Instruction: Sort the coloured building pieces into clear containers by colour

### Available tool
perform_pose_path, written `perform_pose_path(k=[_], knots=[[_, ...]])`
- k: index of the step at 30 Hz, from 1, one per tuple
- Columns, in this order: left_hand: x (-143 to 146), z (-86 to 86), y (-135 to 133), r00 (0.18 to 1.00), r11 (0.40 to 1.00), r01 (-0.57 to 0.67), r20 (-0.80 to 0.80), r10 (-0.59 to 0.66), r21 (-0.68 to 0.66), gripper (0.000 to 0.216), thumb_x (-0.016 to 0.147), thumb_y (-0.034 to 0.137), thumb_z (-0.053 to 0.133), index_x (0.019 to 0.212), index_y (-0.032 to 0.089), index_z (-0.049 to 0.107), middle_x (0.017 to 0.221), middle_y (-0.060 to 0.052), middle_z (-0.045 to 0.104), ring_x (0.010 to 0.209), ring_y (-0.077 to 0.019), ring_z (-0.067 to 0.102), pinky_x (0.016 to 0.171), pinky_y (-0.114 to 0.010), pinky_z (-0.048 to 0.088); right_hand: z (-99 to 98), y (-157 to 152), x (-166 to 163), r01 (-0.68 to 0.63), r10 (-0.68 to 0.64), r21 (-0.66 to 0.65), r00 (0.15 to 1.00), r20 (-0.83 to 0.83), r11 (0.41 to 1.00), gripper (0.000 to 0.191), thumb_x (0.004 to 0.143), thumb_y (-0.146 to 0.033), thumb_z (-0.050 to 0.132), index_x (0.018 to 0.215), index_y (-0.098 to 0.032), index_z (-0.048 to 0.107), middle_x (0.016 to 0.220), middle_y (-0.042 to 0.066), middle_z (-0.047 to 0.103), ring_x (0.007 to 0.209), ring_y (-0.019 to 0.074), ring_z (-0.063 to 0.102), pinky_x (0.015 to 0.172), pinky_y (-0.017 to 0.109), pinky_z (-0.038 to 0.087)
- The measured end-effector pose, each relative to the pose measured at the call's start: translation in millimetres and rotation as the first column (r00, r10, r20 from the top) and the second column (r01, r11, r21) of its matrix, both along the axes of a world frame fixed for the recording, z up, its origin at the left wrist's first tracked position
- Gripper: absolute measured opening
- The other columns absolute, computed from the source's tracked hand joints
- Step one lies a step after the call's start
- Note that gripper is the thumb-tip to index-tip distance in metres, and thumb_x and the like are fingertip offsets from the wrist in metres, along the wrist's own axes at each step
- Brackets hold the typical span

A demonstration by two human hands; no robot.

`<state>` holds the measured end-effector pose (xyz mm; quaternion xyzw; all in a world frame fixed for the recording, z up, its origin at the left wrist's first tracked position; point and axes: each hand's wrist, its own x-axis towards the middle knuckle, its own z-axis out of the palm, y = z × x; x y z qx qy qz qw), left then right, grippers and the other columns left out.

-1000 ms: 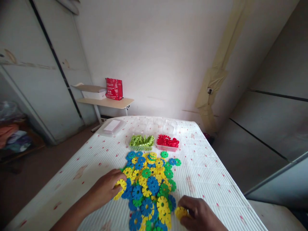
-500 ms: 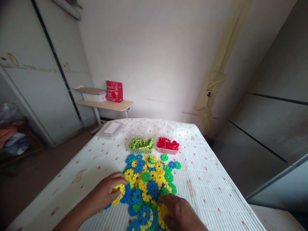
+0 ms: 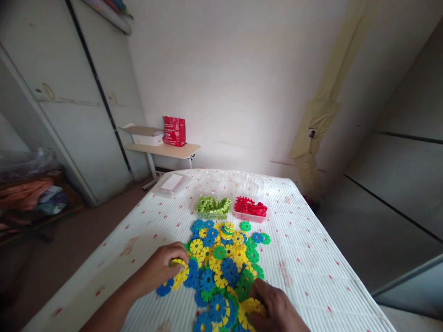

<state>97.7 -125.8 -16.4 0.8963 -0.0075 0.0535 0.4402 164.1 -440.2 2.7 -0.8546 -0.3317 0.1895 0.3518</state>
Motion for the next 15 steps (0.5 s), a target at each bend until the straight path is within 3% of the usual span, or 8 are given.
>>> perform_pose_path(k=[4, 7, 12, 15], knots=[[-2, -2.4, 16, 0.995, 0.985, -0.095, -0.041, 0.09, -0.146, 0.022, 0.067, 0.023, 0.052, 0.079, 0.013, 0.067, 0.072, -0.002, 0.063, 0.067, -0.0142, 0.055, 0.059, -0.021, 0.039, -4.7, -4, 8, 0.057, -0.012, 0.169, 0.966, -0.258, 0.984, 0.023, 0.073, -0.04, 0.057, 0.078, -0.021, 0.045, 0.066, -0.005, 0.044, 0.059, 0.0095, 0.038, 0.051, 0.02, 0.031], [-4, -5.9, 20, 0.996, 0.984, -0.068, -0.072, 0.057, -0.162, 0.024, 0.066, 0.021, 0.053, 0.082, 0.013, 0.07, 0.075, -0.002, 0.064, 0.067, -0.0135, 0.055, 0.059, -0.021, 0.04, -7.5, -5, 13, 0.106, -0.011, 0.241, 0.931, -0.364, 0.965, 0.03, 0.072, -0.047, 0.058, 0.081, -0.022, 0.044, 0.068, -0.004, 0.044, 0.06, 0.0101, 0.039, 0.053, 0.021, 0.033], [-8, -2.8, 10, 0.995, 0.998, 0.06, -0.075, -0.06, -0.008, 0.032, 0.06, 0.007, 0.049, 0.079, 0.017, 0.072, 0.081, -0.003, 0.063, 0.075, -0.0141, 0.058, 0.067, -0.022, 0.043, -5.3, 0, 11, 0.117, -0.006, 0.273, 0.927, -0.375, 0.955, 0.032, 0.068, -0.049, 0.062, 0.08, -0.022, 0.048, 0.069, -0.004, 0.044, 0.061, 0.0107, 0.041, 0.054, 0.022, 0.034], [-11, 2.3, 5, 0.995, 0.993, 0.072, -0.069, -0.065, 0.096, 0.046, 0.055, 0.002, 0.044, 0.088, 0.02, 0.071, 0.089, -0.002, 0.06, 0.084, -0.0145, 0.056, 0.076, -0.022, 0.043, 0.0, 3, 9, 0.098, -0.01, 0.233, 0.936, -0.353, 0.968, 0.032, 0.066, -0.047, 0.064, 0.079, -0.021, 0.051, 0.071, -0.002, 0.047, 0.064, 0.0121, 0.043, 0.056, 0.023, 0.036]])
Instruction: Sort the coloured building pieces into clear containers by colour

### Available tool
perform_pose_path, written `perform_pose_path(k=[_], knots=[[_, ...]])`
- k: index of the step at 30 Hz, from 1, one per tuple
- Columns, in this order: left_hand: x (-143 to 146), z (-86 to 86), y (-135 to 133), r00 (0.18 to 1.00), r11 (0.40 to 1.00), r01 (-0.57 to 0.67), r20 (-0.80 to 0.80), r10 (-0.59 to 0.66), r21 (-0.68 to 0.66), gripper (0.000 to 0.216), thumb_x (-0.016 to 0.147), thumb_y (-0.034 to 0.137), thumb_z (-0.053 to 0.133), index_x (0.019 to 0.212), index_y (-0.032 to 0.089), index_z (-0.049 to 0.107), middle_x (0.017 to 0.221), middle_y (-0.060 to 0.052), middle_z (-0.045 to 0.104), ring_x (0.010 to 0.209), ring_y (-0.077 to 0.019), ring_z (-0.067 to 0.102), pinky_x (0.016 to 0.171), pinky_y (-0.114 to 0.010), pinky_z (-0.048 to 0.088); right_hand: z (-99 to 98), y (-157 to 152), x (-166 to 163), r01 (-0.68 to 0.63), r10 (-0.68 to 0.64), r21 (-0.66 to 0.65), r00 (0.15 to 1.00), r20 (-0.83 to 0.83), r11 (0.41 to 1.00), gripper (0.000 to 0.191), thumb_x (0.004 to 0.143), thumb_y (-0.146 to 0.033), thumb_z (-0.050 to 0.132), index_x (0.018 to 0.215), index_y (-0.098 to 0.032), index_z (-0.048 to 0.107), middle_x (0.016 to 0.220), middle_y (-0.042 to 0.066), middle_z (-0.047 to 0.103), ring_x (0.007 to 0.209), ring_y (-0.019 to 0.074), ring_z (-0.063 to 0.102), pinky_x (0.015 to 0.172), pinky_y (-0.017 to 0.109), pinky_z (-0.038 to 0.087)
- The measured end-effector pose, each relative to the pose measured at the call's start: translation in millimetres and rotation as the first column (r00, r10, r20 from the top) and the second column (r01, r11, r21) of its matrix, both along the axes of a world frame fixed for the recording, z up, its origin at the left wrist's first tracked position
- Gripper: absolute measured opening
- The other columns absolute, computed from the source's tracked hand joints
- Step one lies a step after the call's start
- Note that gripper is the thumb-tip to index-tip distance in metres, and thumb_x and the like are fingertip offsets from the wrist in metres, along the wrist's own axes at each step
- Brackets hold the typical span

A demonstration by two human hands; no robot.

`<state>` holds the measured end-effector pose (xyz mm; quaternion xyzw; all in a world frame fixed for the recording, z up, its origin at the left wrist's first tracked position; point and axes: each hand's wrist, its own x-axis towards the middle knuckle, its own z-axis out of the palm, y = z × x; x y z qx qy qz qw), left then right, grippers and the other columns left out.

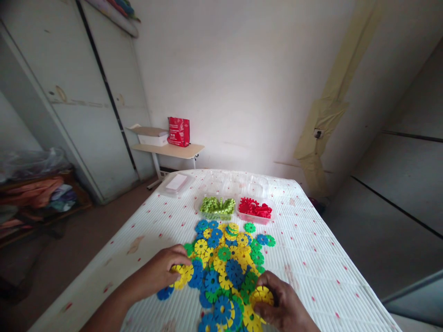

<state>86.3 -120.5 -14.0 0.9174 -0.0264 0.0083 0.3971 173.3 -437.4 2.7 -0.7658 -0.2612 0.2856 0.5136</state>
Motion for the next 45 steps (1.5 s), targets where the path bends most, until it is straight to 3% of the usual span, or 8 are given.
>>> perform_pose_path(k=[12, 21, 28, 31, 34, 37, 40, 45], knots=[[-7, -6.2, -2, 1.0, 0.992, 0.019, 0.018, -0.021, 0.124, 0.055, 0.052, -0.006, 0.037, 0.094, 0.019, 0.061, 0.098, -0.003, 0.05, 0.096, -0.0151, 0.049, 0.084, -0.024, 0.037, 2.4, 0, -3, 0.044, -0.044, 0.008, 0.998, -0.049, 0.999, 0.027, 0.067, -0.04, 0.066, 0.082, -0.022, 0.053, 0.068, -0.004, 0.045, 0.06, 0.0102, 0.04, 0.054, 0.021, 0.035], [-6, -2.1, -4, 1.0, 0.987, -0.009, 0.001, 0.009, 0.159, 0.031, 0.048, 0.0, 0.035, 0.071, 0.019, 0.043, 0.072, 0.003, 0.046, 0.068, -0.0119, 0.042, 0.059, -0.022, 0.027, 1.0, 0, -1, 0.04, -0.039, 0.044, 0.998, -0.041, 0.998, 0.029, 0.067, -0.044, 0.066, 0.081, -0.022, 0.052, 0.069, -0.004, 0.047, 0.061, 0.0102, 0.043, 0.055, 0.021, 0.036], [-2, 9.1, -7, 0.995, 0.984, -0.103, -0.013, 0.102, -0.143, 0.012, 0.06, 0.01, 0.046, 0.068, 0.019, 0.043, 0.062, 0.006, 0.042, 0.061, -0.0097, 0.039, 0.054, -0.02, 0.026, -2.5, 1, 4, 0.15, -0.131, 0.112, 0.978, -0.165, 0.982, 0.037, 0.066, -0.048, 0.066, 0.086, -0.022, 0.05, 0.059, -0.008, 0.042, 0.045, 0.0045, 0.034, 0.041, 0.017, 0.027], [3, 9.8, -10, 0.988, 0.856, -0.136, -0.004, 0.154, -0.499, 0.014, 0.069, 0.025, 0.056, 0.075, 0.019, 0.045, 0.064, 0.006, 0.044, 0.059, -0.009, 0.041, 0.054, -0.019, 0.031, -0.4, 3, 14, 0.175, -0.147, 0.138, 0.97, -0.191, 0.975, 0.037, 0.069, -0.045, 0.064, 0.094, -0.022, 0.049, 0.058, -0.01, 0.042, 0.039, 0.0023, 0.029, 0.037, 0.016, 0.024], [8, 8.1, -16, 0.97, 0.59, -0.177, -0.038, 0.241, -0.788, 0.025, 0.07, 0.035, 0.062, 0.084, 0.021, 0.046, 0.07, 0.005, 0.051, 0.061, -0.0096, 0.048, 0.054, -0.02, 0.036, 9.5, 11, 41, 0.214, -0.19, 0.153, 0.969, -0.158, 0.965, 0.036, 0.069, -0.039, 0.065, 0.095, -0.02, 0.051, 0.061, -0.009, 0.048, 0.039, 0.0018, 0.033, 0.037, 0.016, 0.026], [12, 4.6, -20, 0.927, 0.357, -0.286, -0.162, 0.339, -0.889, 0.039, 0.064, 0.038, 0.07, 0.093, 0.023, 0.049, 0.072, 0.005, 0.053, 0.058, -0.0097, 0.051, 0.05, -0.019, 0.037, 26.2, 28, 85, 0.334, -0.334, 0.146, 0.942, -0.024, 0.931, 0.031, 0.067, -0.037, 0.064, 0.087, -0.016, 0.054, 0.057, -0.007, 0.052, 0.038, 0.0029, 0.037, 0.035, 0.017, 0.026], [15, -0.4, -19, 0.889, 0.301, -0.368, -0.238, 0.392, -0.88, 0.049, 0.058, 0.04, 0.075, 0.099, 0.024, 0.053, 0.071, 0.006, 0.053, 0.055, -0.0093, 0.052, 0.045, -0.018, 0.036, 43.7, 51, 139, 0.454, -0.466, 0.125, 0.878, 0.106, 0.882, 0.023, 0.068, -0.03, 0.062, 0.083, -0.014, 0.056, 0.043, -0.009, 0.047, 0.035, 0.005, 0.037, 0.034, 0.017, 0.027], [14, -5.8, -11, 0.874, 0.335, -0.4, -0.245, 0.419, -0.853, 0.05, 0.061, 0.042, 0.073, 0.104, 0.024, 0.057, 0.076, 0.004, 0.056, 0.06, -0.0107, 0.055, 0.046, -0.019, 0.038, 62.4, 89, 213, 0.594, -0.601, 0.102, 0.772, 0.206, 0.798, 0.019, 0.076, -0.024, 0.061, 0.089, -0.012, 0.055, 0.047, -0.008, 0.05, 0.037, 0.0057, 0.044, 0.035, 0.017, 0.034]])
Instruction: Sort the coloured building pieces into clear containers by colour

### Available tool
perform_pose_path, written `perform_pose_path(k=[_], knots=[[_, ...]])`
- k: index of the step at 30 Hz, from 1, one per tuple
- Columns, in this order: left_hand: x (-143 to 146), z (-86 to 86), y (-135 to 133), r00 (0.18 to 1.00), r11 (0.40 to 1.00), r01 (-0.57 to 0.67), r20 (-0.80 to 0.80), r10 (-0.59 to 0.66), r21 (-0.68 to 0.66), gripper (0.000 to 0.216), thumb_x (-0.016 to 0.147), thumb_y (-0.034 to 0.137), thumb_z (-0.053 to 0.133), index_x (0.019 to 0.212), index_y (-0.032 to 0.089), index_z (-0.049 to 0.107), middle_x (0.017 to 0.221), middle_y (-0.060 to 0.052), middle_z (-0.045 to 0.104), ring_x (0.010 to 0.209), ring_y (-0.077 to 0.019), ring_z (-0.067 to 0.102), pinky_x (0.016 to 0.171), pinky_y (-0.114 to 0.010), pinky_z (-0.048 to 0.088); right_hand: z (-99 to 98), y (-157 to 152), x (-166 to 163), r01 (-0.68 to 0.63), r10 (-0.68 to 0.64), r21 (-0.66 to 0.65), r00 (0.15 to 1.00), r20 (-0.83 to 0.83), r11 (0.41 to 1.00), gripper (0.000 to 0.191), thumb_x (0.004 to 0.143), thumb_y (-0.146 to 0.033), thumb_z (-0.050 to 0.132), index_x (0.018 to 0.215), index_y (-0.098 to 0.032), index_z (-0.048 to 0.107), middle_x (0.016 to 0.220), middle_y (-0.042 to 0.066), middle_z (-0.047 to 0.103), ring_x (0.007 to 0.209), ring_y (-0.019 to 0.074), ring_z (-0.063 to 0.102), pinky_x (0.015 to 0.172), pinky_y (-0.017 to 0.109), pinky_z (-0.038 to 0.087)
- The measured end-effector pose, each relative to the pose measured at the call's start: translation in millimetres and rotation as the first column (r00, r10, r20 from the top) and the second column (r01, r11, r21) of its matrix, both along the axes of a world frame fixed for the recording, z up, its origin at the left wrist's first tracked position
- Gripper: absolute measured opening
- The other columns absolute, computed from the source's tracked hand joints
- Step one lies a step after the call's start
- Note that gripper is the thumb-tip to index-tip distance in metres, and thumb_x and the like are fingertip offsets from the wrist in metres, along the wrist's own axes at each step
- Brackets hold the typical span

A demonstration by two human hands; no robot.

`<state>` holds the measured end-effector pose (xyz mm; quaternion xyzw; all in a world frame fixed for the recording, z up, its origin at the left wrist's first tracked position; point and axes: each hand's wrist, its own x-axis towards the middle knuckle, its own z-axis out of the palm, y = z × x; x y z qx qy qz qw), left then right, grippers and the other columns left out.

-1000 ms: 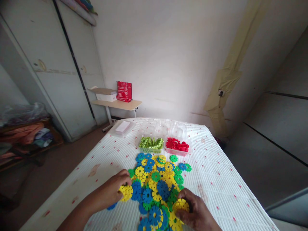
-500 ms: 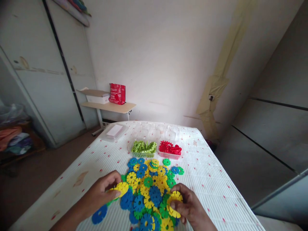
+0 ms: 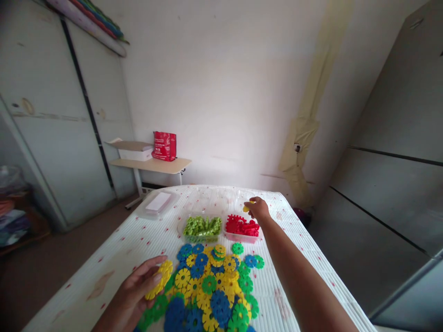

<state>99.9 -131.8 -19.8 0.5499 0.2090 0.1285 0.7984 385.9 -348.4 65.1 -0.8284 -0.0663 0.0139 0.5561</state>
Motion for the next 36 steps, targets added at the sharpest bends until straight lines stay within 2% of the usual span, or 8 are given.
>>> perform_pose_path(k=[5, 9, 14, 20, 24, 27, 31, 36], knots=[[-1, -1.7, 5, 0.998, 0.997, 0.006, -0.062, -0.001, 0.074, 0.047, 0.061, 0.046, 0.072, 0.099, 0.022, 0.061, 0.085, 0.0, 0.061, 0.062, -0.0136, 0.057, 0.046, -0.02, 0.038, 1.6, 1, 22, 0.108, -0.102, -0.075, 0.991, 0.089, 0.991, 0.017, 0.084, -0.027, 0.056, 0.092, -0.012, 0.056, 0.073, -0.002, 0.06, 0.053, 0.0061, 0.056, 0.045, 0.018, 0.046], [-1, -2.4, 3, 0.997, 0.994, 0.044, -0.065, -0.037, 0.096, 0.048, 0.061, 0.045, 0.071, 0.102, 0.021, 0.062, 0.089, -0.002, 0.063, 0.065, -0.0146, 0.057, 0.047, -0.021, 0.04, -12.9, -36, 16, 0.145, -0.123, -0.122, 0.978, 0.171, 0.982, 0.011, 0.076, -0.02, 0.055, 0.084, -0.013, 0.059, 0.064, 0.0, 0.061, 0.054, 0.0102, 0.06, 0.045, 0.019, 0.044], [10, 12.0, -5, 0.977, 0.969, 0.206, -0.087, -0.196, 0.134, 0.05, 0.063, 0.041, 0.069, 0.108, 0.021, 0.059, 0.105, -0.006, 0.062, 0.072, -0.0171, 0.06, 0.048, -0.022, 0.044, -51.8, -99, -1, 0.194, -0.145, -0.218, 0.964, 0.221, 0.957, 0.017, 0.071, -0.025, 0.05, 0.078, -0.014, 0.061, 0.052, 0.0, 0.059, 0.047, 0.0136, 0.058, 0.049, 0.024, 0.043], [97, 70.2, -36, 0.926, 0.88, 0.373, -0.062, -0.372, 0.295, 0.042, 0.068, 0.022, 0.065, 0.109, 0.016, 0.057, 0.106, -0.007, 0.062, 0.076, -0.0174, 0.062, 0.053, -0.023, 0.048, -102.8, -131, -26, 0.214, -0.132, -0.324, 0.957, 0.258, 0.921, 0.022, 0.066, -0.031, 0.047, 0.074, -0.019, 0.063, 0.06, 0.002, 0.065, 0.056, 0.0184, 0.06, 0.057, 0.028, 0.042], [163, 97.4, -64, 0.936, 0.878, 0.316, 0.035, -0.351, 0.36, 0.03, 0.084, 0.029, 0.055, 0.109, 0.014, 0.055, 0.105, -0.007, 0.06, 0.083, -0.0168, 0.06, 0.069, -0.033, 0.051, -116.2, -131, -30, 0.208, -0.104, -0.353, 0.951, 0.292, 0.912, 0.026, 0.067, -0.034, 0.043, 0.078, -0.02, 0.062, 0.069, 0.004, 0.067, 0.06, 0.019, 0.061, 0.061, 0.029, 0.042], [176, 95.1, -74, 0.94, 0.881, 0.279, 0.081, -0.333, 0.383, 0.032, 0.087, 0.032, 0.051, 0.114, 0.015, 0.051, 0.113, -0.007, 0.055, 0.095, -0.0189, 0.057, 0.079, -0.039, 0.05, -117.5, -131, -29, 0.2, -0.087, -0.367, 0.95, 0.301, 0.909, 0.026, 0.068, -0.033, 0.041, 0.078, -0.019, 0.061, 0.072, 0.004, 0.067, 0.058, 0.018, 0.06, 0.061, 0.028, 0.043], [165, 79.6, -72, 0.948, 0.876, 0.24, 0.092, -0.304, 0.419, 0.031, 0.087, 0.032, 0.052, 0.114, 0.016, 0.052, 0.114, -0.007, 0.055, 0.096, -0.02, 0.057, 0.08, -0.039, 0.049, -115.5, -132, -30, 0.182, -0.065, -0.373, 0.95, 0.305, 0.91, 0.026, 0.07, -0.032, 0.039, 0.078, -0.019, 0.06, 0.075, 0.005, 0.067, 0.058, 0.0169, 0.06, 0.061, 0.027, 0.044], [163, 77.2, -57, 0.968, 0.85, 0.172, 0.073, -0.239, 0.498, 0.025, 0.085, 0.03, 0.053, 0.104, 0.013, 0.057, 0.097, -0.005, 0.061, 0.08, -0.015, 0.061, 0.068, -0.031, 0.052, -111.6, -134, -34, 0.178, -0.063, -0.357, 0.948, 0.31, 0.917, 0.027, 0.072, -0.032, 0.039, 0.08, -0.018, 0.06, 0.071, 0.005, 0.066, 0.055, 0.0171, 0.059, 0.059, 0.028, 0.044]])
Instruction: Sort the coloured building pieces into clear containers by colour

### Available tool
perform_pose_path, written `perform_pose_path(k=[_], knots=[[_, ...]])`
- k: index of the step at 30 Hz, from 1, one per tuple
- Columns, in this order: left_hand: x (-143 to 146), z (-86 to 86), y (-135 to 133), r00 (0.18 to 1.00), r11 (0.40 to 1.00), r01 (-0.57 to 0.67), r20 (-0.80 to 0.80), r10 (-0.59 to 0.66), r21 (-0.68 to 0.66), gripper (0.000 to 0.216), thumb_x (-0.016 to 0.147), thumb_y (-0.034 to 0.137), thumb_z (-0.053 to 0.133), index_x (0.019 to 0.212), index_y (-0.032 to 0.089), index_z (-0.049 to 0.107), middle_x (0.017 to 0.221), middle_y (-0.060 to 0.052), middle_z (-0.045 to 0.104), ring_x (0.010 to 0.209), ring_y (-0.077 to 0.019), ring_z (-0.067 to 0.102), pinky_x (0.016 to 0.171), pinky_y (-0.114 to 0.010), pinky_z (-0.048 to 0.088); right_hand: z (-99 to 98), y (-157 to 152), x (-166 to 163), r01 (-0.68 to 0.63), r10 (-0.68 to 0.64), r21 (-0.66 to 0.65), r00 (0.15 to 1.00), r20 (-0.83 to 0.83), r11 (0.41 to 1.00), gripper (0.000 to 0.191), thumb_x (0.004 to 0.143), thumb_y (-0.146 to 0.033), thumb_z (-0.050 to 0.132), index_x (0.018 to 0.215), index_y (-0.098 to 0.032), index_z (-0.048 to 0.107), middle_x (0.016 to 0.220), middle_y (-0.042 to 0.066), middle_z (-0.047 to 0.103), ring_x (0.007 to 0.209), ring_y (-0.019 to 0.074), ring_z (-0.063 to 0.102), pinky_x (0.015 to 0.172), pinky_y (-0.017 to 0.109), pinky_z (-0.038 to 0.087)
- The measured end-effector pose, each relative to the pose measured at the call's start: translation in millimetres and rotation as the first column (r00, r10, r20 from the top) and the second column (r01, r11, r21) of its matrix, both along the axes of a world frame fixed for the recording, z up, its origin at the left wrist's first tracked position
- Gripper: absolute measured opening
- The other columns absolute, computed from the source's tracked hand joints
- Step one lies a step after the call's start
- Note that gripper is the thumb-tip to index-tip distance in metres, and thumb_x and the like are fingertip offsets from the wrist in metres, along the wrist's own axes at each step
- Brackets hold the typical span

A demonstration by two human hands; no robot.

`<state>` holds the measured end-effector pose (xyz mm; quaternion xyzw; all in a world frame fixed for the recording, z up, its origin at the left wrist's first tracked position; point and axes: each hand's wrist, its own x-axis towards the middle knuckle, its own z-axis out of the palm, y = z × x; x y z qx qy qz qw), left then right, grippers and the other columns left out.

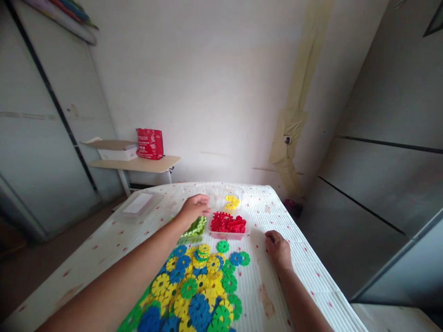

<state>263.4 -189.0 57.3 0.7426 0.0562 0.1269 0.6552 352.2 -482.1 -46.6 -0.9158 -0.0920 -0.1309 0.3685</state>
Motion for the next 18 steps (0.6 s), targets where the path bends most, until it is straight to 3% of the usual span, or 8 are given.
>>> perform_pose_path(k=[4, 6, 8, 11, 15, 18], knots=[[-33, -11.4, 29, 0.998, 0.993, -0.06, -0.005, 0.06, 0.098, 0.015, 0.077, 0.025, 0.057, 0.086, 0.013, 0.062, 0.065, 0.001, 0.062, 0.059, -0.0139, 0.06, 0.05, -0.021, 0.047, 9.8, 12, -21, -0.071, 0.07, 0.005, 0.997, 0.04, 0.997, 0.029, 0.076, -0.036, 0.04, 0.086, -0.017, 0.061, 0.074, 0.005, 0.067, 0.063, 0.0186, 0.06, 0.062, 0.029, 0.045], [-66, -26.5, 45, 0.996, 0.951, -0.093, 0.015, 0.092, 0.294, 0.018, 0.078, 0.029, 0.052, 0.086, 0.017, 0.064, 0.062, 0.002, 0.063, 0.058, -0.0141, 0.061, 0.051, -0.021, 0.047, 19.6, 29, -40, -0.233, 0.234, -0.022, 0.969, 0.075, 0.972, 0.028, 0.079, -0.035, 0.041, 0.087, -0.018, 0.061, 0.08, 0.006, 0.066, 0.071, 0.0186, 0.061, 0.066, 0.028, 0.045], [-100, -44.2, 57, 0.991, 0.883, -0.13, 0.051, 0.12, 0.45, 0.018, 0.079, 0.029, 0.051, 0.084, 0.02, 0.065, 0.075, 0.0, 0.067, 0.067, -0.0142, 0.064, 0.059, -0.021, 0.049, 30.9, 51, -60, -0.449, 0.453, -0.067, 0.889, 0.073, 0.891, 0.027, 0.083, -0.031, 0.039, 0.087, -0.019, 0.062, 0.083, 0.006, 0.065, 0.076, 0.0172, 0.06, 0.068, 0.026, 0.045], [-138, -68.2, 66, 0.983, 0.785, -0.184, 0.103, 0.153, 0.592, 0.018, 0.08, 0.03, 0.049, 0.081, 0.022, 0.065, 0.08, 0.0, 0.068, 0.072, -0.0135, 0.064, 0.059, -0.019, 0.048, 42.5, 85, -82, -0.613, 0.617, -0.146, 0.787, -0.019, 0.777, 0.026, 0.085, -0.026, 0.04, 0.095, -0.021, 0.063, 0.09, 0.004, 0.064, 0.08, 0.0152, 0.06, 0.071, 0.024, 0.044], [-157, -89.7, 70, 0.96, 0.688, -0.279, 0.219, 0.176, 0.67, 0.018, 0.082, 0.031, 0.048, 0.084, 0.024, 0.064, 0.085, 0.001, 0.067, 0.076, -0.0125, 0.063, 0.064, -0.018, 0.049, 40.8, 112, -88, -0.582, 0.558, -0.38, 0.809, -0.185, 0.718, 0.03, 0.079, -0.024, 0.049, 0.107, -0.025, 0.061, 0.103, 0.005, 0.059, 0.087, 0.0171, 0.059, 0.073, 0.024, 0.042], [-158, -97.9, 74, 0.948, 0.641, -0.316, 0.261, 0.183, 0.7, 0.018, 0.083, 0.031, 0.047, 0.087, 0.025, 0.063, 0.089, 0.0, 0.066, 0.082, -0.0126, 0.063, 0.071, -0.018, 0.049, 35.1, 117, -87, -0.539, 0.485, -0.475, 0.84, -0.244, 0.695, 0.027, 0.077, -0.025, 0.051, 0.102, -0.025, 0.061, 0.103, 0.005, 0.057, 0.085, 0.0168, 0.059, 0.07, 0.023, 0.04]])
